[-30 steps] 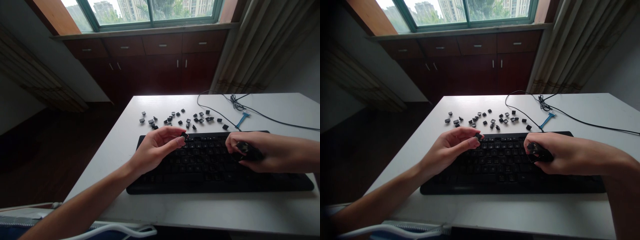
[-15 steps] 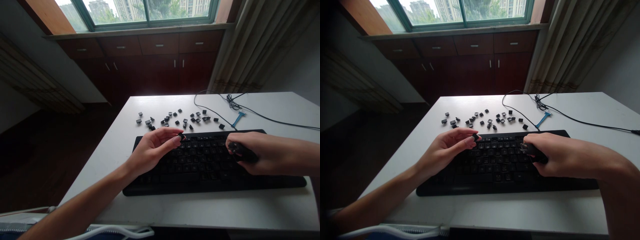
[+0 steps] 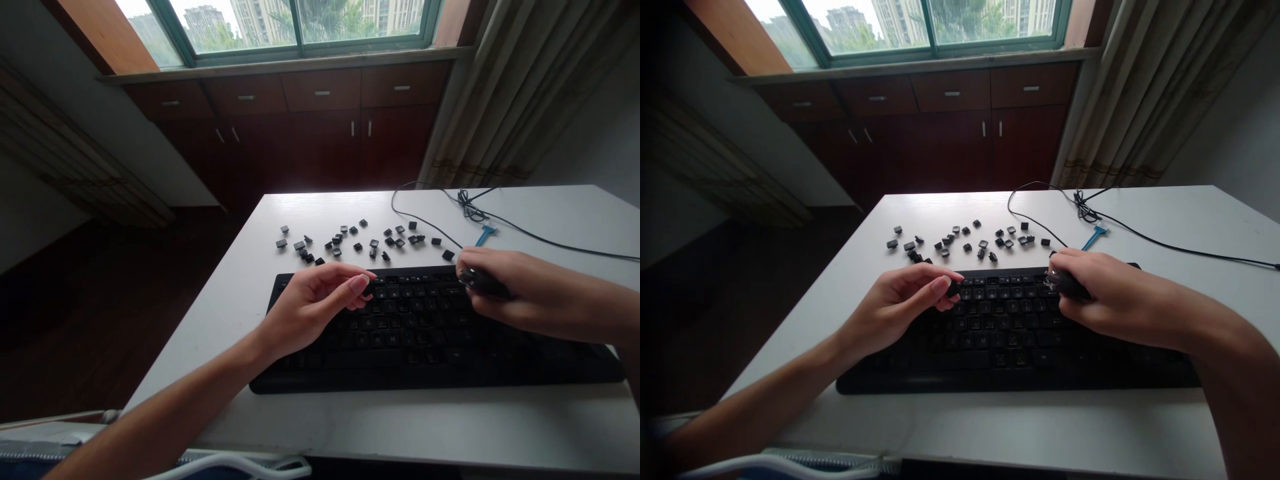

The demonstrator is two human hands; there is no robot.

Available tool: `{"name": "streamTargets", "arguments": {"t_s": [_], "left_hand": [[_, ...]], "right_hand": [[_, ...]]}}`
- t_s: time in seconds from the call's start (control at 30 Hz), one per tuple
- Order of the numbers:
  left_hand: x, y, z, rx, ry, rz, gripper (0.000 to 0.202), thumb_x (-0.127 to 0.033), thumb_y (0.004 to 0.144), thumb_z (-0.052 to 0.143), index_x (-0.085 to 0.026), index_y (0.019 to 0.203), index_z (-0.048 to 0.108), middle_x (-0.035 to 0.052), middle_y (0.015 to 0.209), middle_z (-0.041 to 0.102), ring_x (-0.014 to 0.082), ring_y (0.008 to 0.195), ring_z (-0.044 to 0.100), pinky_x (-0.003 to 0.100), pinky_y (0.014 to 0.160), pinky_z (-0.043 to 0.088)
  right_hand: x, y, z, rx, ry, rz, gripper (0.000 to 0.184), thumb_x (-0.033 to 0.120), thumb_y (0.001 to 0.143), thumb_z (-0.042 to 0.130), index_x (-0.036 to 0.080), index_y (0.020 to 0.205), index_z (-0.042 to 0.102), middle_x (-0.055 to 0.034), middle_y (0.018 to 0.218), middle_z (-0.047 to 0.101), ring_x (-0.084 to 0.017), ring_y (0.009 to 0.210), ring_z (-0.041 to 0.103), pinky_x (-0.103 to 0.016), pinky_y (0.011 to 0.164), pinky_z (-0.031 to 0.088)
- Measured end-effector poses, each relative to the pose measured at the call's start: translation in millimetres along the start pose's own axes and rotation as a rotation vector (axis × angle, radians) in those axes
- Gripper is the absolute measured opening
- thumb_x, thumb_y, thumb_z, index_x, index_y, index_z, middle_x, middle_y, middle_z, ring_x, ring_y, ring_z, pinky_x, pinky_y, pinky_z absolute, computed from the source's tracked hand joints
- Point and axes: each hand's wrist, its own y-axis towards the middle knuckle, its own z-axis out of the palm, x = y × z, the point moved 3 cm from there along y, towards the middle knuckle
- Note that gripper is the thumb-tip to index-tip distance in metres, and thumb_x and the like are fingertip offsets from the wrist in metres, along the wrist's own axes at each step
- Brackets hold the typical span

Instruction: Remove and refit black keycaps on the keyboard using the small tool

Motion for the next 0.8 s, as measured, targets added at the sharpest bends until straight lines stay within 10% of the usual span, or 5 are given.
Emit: {"name": "streamTargets", "arguments": {"t_s": [0.2,0.5,0.8], "left_hand": [[-0.5,-0.6,1.1,-0.017,0.02,-0.012,0.017,-0.028,0.095,0.067,-0.021,0.106,0.077,0.0012,0.096,0.078,0.0066,0.079,0.073,0.01,0.074,0.059],[-1.7,-4.6,7.3,0.063,0.052,-0.013,0.022,-0.027,0.09,0.073,-0.02,0.111,0.077,0.0015,0.095,0.079,0.0119,0.088,0.075,0.014,0.079,0.059],[-4.9,-5.7,7.0,0.059,0.177,0.059,0.026,-0.03,0.097,0.064,-0.018,0.119,0.071,0.0048,0.105,0.076,0.0123,0.096,0.072,0.017,0.083,0.056]], "right_hand": [[27.7,14.5,15.5,-0.171,0.075,-0.026,0.026,0.044,0.089,0.069,0.025,0.103,0.059,0.0029,0.075,0.061,-0.011,0.056,0.053,-0.024,0.051,0.045],[71.5,21.8,49.8,-0.346,0.199,-0.455,0.044,0.019,0.088,0.073,0.022,0.13,0.06,-0.0047,0.106,0.063,-0.011,0.079,0.065,-0.023,0.07,0.055],[51.3,21.7,26.2,-0.315,0.132,-0.3,0.027,0.023,0.09,0.071,0.024,0.116,0.069,-0.0044,0.106,0.066,-0.015,0.087,0.067,-0.026,0.075,0.056]]}}
